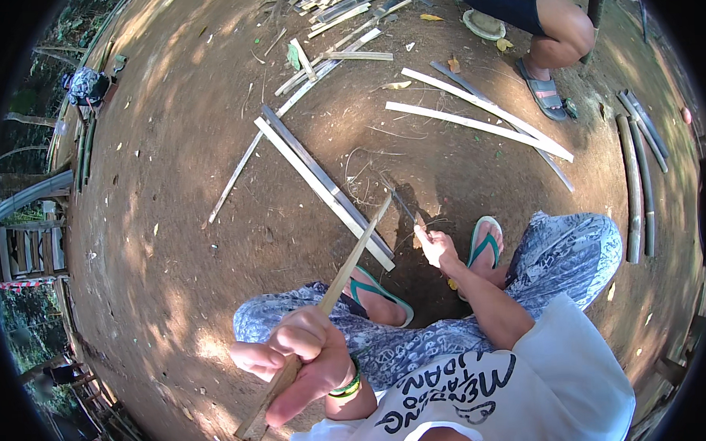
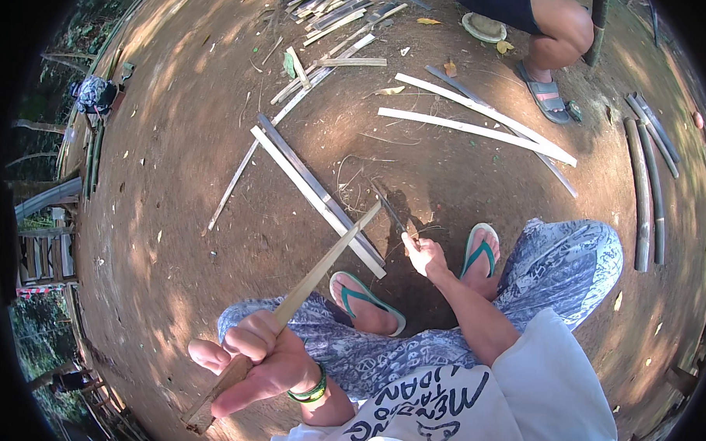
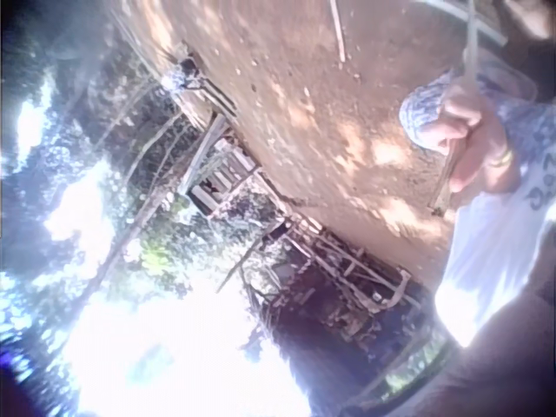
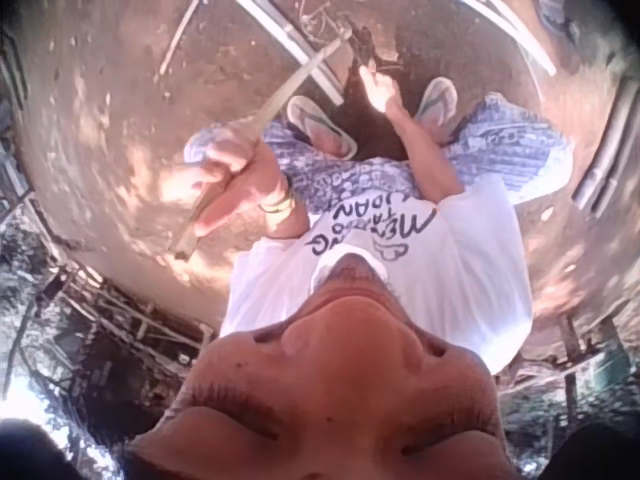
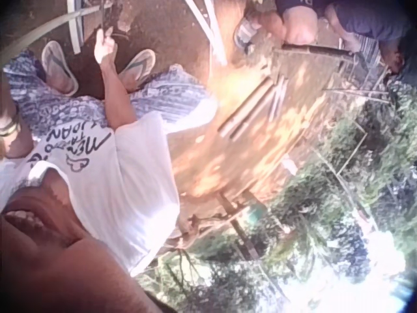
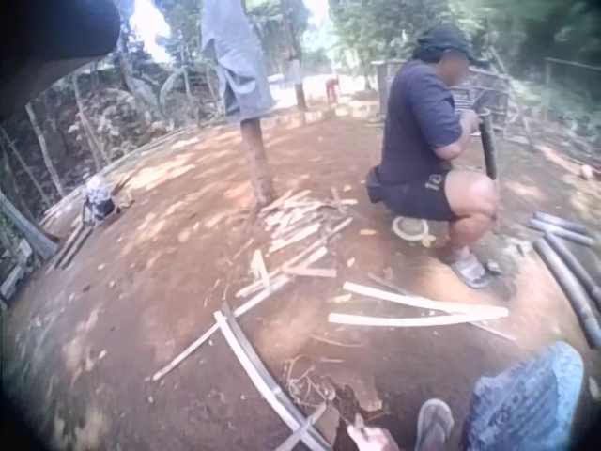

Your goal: The person sits on the ground and uses a machete to split long bamboo poles into thin strips. They hold the bamboo with one hand and strike it with the machete to separate the layers, occasionally adjusting the position of the bamboo or the tool.

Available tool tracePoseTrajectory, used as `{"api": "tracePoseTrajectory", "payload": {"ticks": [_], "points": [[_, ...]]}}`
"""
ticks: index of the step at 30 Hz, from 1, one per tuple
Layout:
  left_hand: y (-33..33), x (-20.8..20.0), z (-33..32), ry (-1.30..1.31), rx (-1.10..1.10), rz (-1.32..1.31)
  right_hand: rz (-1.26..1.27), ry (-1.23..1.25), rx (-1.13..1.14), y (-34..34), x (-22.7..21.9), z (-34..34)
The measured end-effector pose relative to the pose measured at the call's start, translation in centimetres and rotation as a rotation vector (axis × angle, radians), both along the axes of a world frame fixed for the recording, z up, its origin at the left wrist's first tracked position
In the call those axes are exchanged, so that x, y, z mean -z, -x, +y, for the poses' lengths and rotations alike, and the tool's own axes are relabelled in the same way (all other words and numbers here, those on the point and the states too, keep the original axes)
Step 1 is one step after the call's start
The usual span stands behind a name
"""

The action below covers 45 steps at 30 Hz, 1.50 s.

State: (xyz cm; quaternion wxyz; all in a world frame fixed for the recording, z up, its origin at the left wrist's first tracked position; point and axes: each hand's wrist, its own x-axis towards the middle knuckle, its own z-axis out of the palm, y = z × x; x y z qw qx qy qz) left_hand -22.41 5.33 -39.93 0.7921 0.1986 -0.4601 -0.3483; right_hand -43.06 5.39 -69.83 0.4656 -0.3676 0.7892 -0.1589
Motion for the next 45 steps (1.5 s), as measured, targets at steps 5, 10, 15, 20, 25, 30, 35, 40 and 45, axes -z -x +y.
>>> {"api": "tracePoseTrajectory", "payload": {"ticks": [5, 10, 15, 20, 25, 30, 35, 40, 45], "points": [[-1.2, 1.6, -0.8, 0.076, -0.02, -0.01, -0.113, 0.215, -0.274, -2.1, -5.4, 1.4], [0.0, 0.5, -1.7, -0.031, -0.282, -0.01, -0.32, 0.571, -0.216, -3.8, -4.7, 1.9], [-2.6, 0.6, -3.7, -0.207, -0.553, 0.032, -0.116, 0.479, -0.243, -5.4, -5.2, 1.1], [-2.1, 0.3, -3.5, -0.195, -0.543, 0.062, 0.006, 0.641, -0.309, -5.2, -6.6, 3.3], [-0.7, 0.4, -2.7, -0.132, -0.442, 0.01, 0.035, 0.078, -0.169, -2.2, -4.3, 1.1], [0.4, 0.1, -2.4, -0.165, -0.492, 0.039, -0.082, 0.248, -0.247, -3.0, -3.9, 2.3], [1.1, 0.0, -2.1, -0.177, -0.509, 0.005, -0.078, 0.159, -0.169, -1.5, -0.5, 0.6], [1.2, 0.1, -2.4, -0.172, -0.495, 0.053, -0.018, 0.389, -0.199, -2.4, -0.6, 1.4], [0.9, -0.2, -1.7, -0.168, -0.528, 0.03, -0.018, 0.185, -0.19, -1.5, 0.2, 0.3]]}}
